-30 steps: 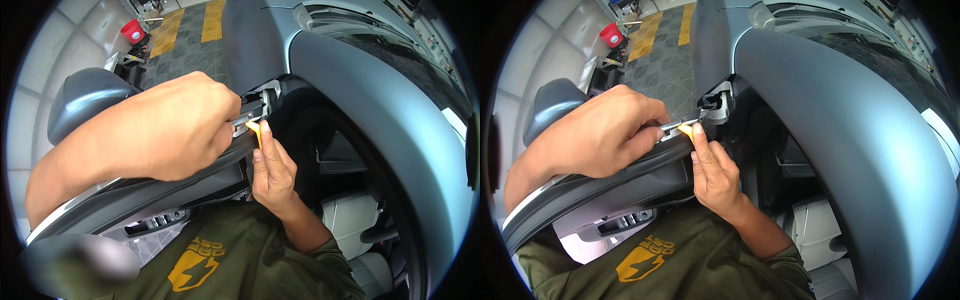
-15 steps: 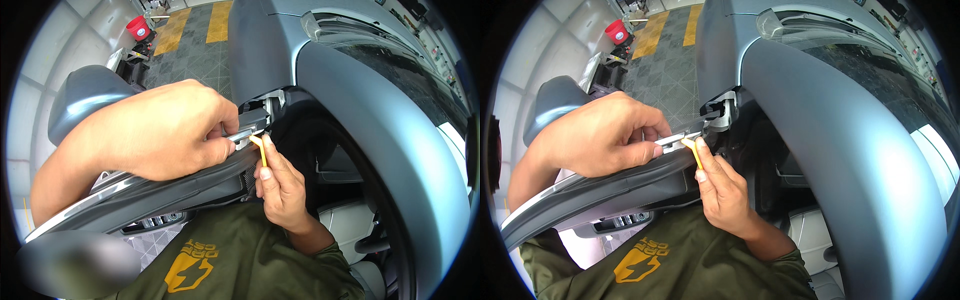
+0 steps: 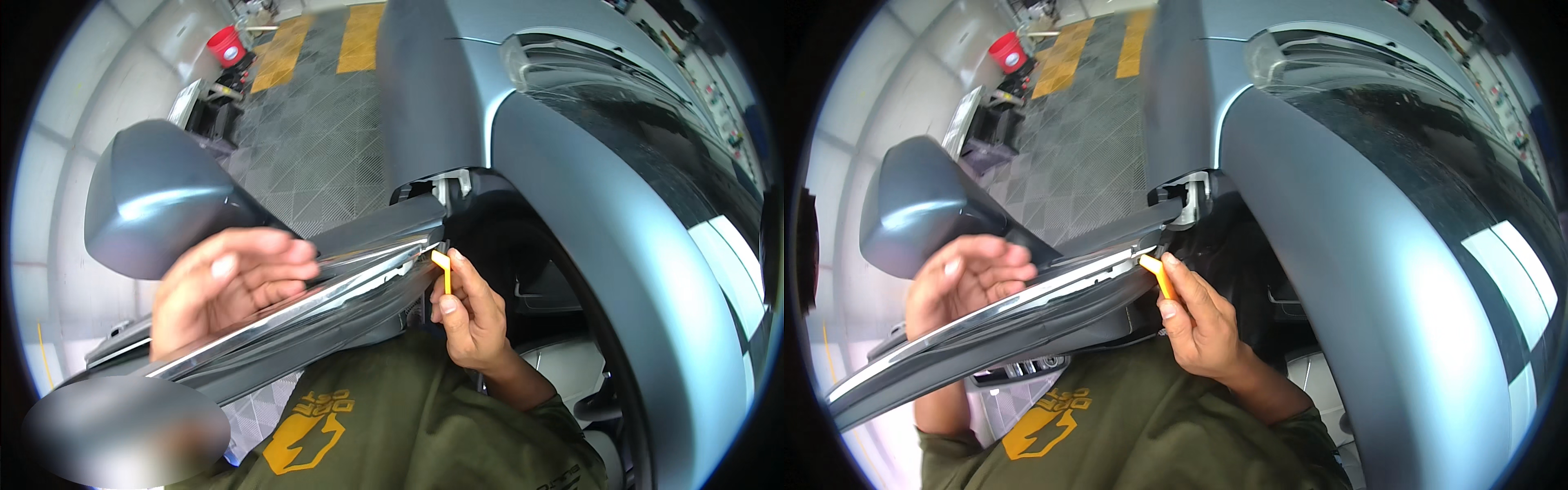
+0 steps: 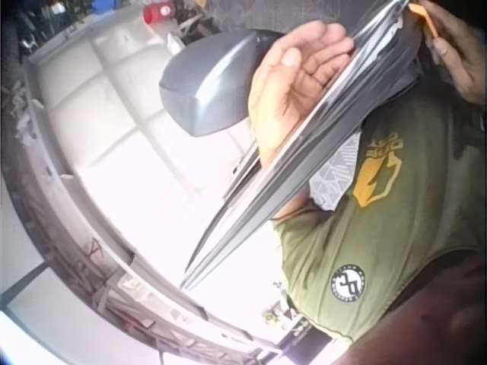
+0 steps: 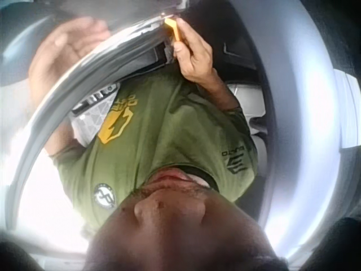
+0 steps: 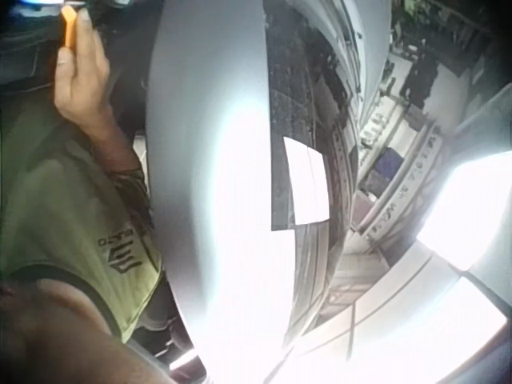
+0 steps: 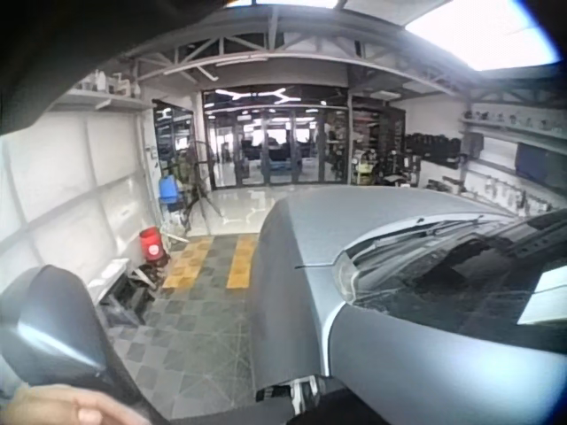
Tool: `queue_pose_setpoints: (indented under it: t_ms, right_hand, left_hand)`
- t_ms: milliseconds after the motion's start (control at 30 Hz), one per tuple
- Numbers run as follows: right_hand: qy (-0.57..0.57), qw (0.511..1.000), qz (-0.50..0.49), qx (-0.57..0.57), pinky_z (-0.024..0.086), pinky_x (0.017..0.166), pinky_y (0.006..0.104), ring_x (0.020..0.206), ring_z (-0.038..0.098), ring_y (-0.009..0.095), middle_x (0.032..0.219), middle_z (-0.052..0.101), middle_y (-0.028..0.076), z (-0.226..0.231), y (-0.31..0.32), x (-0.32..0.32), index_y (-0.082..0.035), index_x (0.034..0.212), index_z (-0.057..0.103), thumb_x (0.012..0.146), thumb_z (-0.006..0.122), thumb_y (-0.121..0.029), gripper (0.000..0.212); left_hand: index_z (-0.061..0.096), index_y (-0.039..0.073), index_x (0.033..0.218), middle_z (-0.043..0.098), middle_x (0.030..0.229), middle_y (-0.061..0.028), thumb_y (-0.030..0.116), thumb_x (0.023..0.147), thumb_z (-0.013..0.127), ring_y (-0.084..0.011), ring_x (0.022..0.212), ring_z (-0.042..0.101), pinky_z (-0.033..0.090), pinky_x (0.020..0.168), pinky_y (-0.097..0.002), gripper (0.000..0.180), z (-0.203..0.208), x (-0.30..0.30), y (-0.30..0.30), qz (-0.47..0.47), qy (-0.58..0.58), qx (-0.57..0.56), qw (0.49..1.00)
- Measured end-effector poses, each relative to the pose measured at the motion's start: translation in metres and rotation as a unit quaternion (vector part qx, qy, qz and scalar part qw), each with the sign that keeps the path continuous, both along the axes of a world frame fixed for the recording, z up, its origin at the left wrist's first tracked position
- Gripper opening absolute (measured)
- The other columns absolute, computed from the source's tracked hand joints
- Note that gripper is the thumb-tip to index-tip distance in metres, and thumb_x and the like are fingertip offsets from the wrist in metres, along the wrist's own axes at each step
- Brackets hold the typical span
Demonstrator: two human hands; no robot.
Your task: The person installs a new rubber weather stripping along the top edge of a car door frame. They use a yellow plastic pry tool to remove the old stripping and then press the new piece into place along the door's perimeter.
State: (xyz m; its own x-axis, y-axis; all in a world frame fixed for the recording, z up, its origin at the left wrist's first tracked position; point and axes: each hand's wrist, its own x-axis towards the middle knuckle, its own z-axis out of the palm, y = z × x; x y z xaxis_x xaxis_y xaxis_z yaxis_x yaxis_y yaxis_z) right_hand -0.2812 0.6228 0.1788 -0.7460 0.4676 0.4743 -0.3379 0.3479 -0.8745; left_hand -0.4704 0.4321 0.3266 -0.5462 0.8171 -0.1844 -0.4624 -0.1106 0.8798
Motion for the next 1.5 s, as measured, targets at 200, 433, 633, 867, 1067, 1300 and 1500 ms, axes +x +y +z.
queue_pose_setpoints:
  t_ms: [200,433,633,867,1067,1300,1500]
  right_hand:
    - [-0.038,0.990,-0.116,-0.069,0.052,0.070,0.0264,0.075,0.060,0.013,0.096,0.065,0.011,0.014,-0.027,0.023,0.004,0.143,0.044,0.100,0.049,-0.005,0.044]
    - [-0.091,0.951,-0.296,-0.021,0.053,0.083,0.0389,0.092,0.068,0.030,0.104,0.066,0.018,0.002,-0.147,0.074,0.001,0.129,0.054,0.100,0.054,-0.012,0.032]
    - [-0.183,0.890,-0.380,-0.171,0.053,0.073,0.0395,0.081,0.069,0.029,0.091,0.067,0.014,-0.060,-0.353,0.140,-0.002,0.120,0.053,0.099,0.058,-0.020,0.028]
    - [-0.159,0.792,-0.534,-0.247,0.054,0.073,0.0371,0.089,0.068,0.027,0.097,0.062,0.016,-0.034,-0.483,0.219,0.002,0.117,0.054,0.095,0.058,-0.010,0.025]
    - [-0.206,0.730,-0.641,-0.122,0.050,0.079,0.0480,0.092,0.062,0.041,0.098,0.060,0.021,-0.024,-0.624,0.305,0.002,0.117,0.055,0.092,0.053,-0.009,0.027]
    - [-0.192,0.533,-0.778,-0.271,0.050,0.079,0.0473,0.094,0.063,0.039,0.098,0.064,0.020,-0.061,-0.901,0.416,-0.001,0.114,0.060,0.094,0.051,-0.011,0.025]
    - [-0.107,0.324,-0.884,-0.319,0.053,0.073,0.0366,0.081,0.068,0.026,0.087,0.069,0.012,-0.042,-1.037,0.502,0.001,0.112,0.064,0.096,0.055,-0.011,0.022]
  left_hand:
    - [0.044,-0.008,0.137,0.047,0.143,-0.0248,0.021,0.101,0.052,-0.0347,0.133,0.047,0.038,0.111,-0.0473,0.047,-0.066,0.053,-0.056,0.187,0.336,0.065,0.921]
    - [0.048,-0.006,0.129,0.054,0.127,-0.0226,0.007,0.097,0.052,-0.0318,0.112,0.060,0.049,0.099,-0.0424,0.035,-0.134,0.065,-0.104,0.027,0.413,0.152,0.897]
    - [0.061,-0.003,0.097,0.063,0.099,-0.0145,0.002,0.098,0.053,-0.0201,0.090,0.063,0.053,0.083,-0.0320,0.010,-0.165,0.107,-0.144,-0.238,0.390,0.086,0.885]
    - [0.065,-0.003,0.105,0.065,0.100,-0.0205,0.014,0.091,0.063,-0.0353,0.093,0.064,0.052,0.082,-0.0410,0.022,-0.201,0.202,-0.180,-0.558,0.578,0.126,0.582]
    - [0.061,0.000,0.119,0.063,0.111,-0.0219,0.031,0.094,0.061,-0.0405,0.106,0.062,0.051,0.091,-0.0484,0.040,-0.251,0.305,-0.265,-0.685,0.660,0.176,0.252]
    - [0.058,0.000,0.126,0.061,0.118,-0.0236,0.031,0.093,0.061,-0.0400,0.111,0.060,0.049,0.095,-0.0486,0.045,-0.295,0.535,-0.432,-0.718,0.626,0.303,-0.001]
    - [0.056,-0.001,0.128,0.061,0.120,-0.0227,0.032,0.096,0.059,-0.0385,0.116,0.057,0.047,0.099,-0.0467,0.046,-0.267,0.705,-0.586,-0.796,0.476,0.370,-0.051]
